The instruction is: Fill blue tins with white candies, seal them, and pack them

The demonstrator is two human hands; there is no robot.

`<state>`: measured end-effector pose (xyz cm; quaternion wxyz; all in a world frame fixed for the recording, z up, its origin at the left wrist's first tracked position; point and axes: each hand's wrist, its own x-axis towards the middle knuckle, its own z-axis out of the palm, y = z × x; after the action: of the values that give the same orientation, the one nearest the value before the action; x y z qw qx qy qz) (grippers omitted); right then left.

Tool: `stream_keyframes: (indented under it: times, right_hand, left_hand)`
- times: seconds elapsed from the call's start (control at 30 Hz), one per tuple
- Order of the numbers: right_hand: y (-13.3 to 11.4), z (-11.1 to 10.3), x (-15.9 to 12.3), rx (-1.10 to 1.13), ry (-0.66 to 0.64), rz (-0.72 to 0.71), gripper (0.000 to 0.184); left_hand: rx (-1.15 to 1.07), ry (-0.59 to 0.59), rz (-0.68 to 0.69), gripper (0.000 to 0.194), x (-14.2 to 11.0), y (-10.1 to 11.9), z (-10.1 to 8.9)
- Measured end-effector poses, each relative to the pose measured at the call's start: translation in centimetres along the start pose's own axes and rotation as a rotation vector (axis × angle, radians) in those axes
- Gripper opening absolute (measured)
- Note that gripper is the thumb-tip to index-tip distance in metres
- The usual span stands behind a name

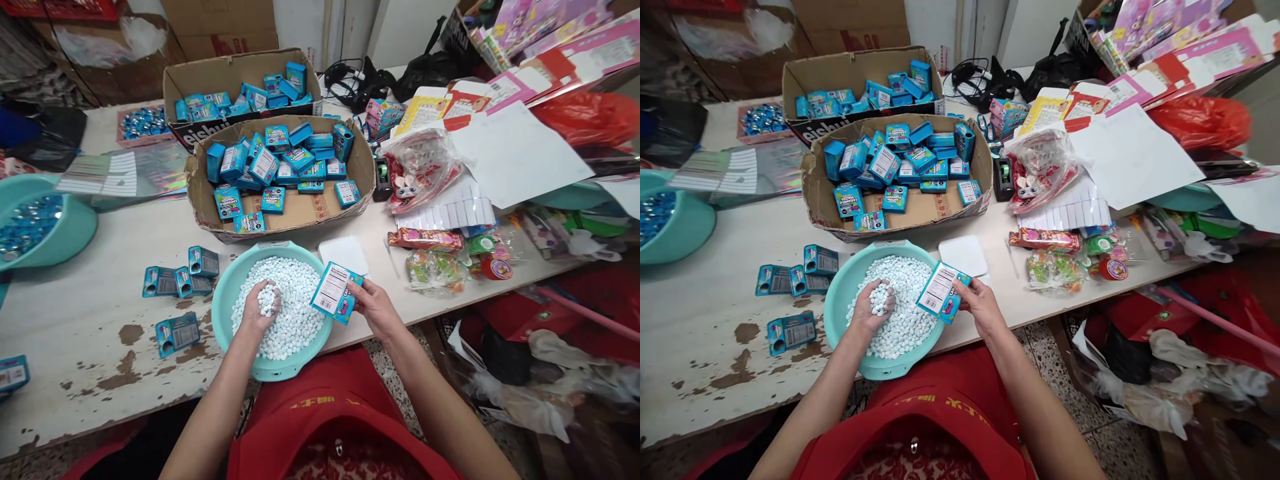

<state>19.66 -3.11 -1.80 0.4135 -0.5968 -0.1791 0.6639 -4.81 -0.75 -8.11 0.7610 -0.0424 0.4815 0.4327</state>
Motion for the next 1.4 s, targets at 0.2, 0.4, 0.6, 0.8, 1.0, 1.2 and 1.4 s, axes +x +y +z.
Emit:
stream_keyframes:
  times: [0.2, 0.4, 0.6, 0.8, 1.0, 1.2, 1.4]
  right_hand:
    - [0.2, -0.5, -0.3, 0.012, -0.040, -0.063, 0.043]
    - [0.2, -0.5, -0.8, 0.340, -0.253, -0.068, 0.033]
    - [-0.2, 1.3, -1.2, 0.686, -0.334, -0.033, 0.026]
    - [-0.4, 2.4, -1.2, 0.760, -0.380, 0.005, 0.026]
    - [-0.3, 2.5, -1.6, 0.893, -0.476, 0.061, 0.024]
    - [-0.3, 2.6, -1.9, 0.840, -0.503, 0.076, 0.022]
    - [0.3, 1.5, -0.8, 0.529, -0.482, -0.032, 0.028]
  left_hand:
    - [0.023, 0.029, -0.020, 0.009, 0.3, 0.1, -0.1]
    - [0.077, 0.038, -0.036, 0.008, 1.1, 0.1, -0.4]
    - [0.113, 0.028, -0.043, 0.007, 1.4, -0.1, -0.2]
    - [0.126, 0.048, -0.042, 0.006, 1.2, 0.0, 0.2]
    - [0.151, 0.019, -0.029, 0.008, 1.5, -0.2, -0.1]
    - [0.171, 0.019, -0.020, 0.011, 1.6, -0.3, -0.3]
    - [0.140, 0.073, -0.028, 0.007, 1.5, -0.5, 0.4]
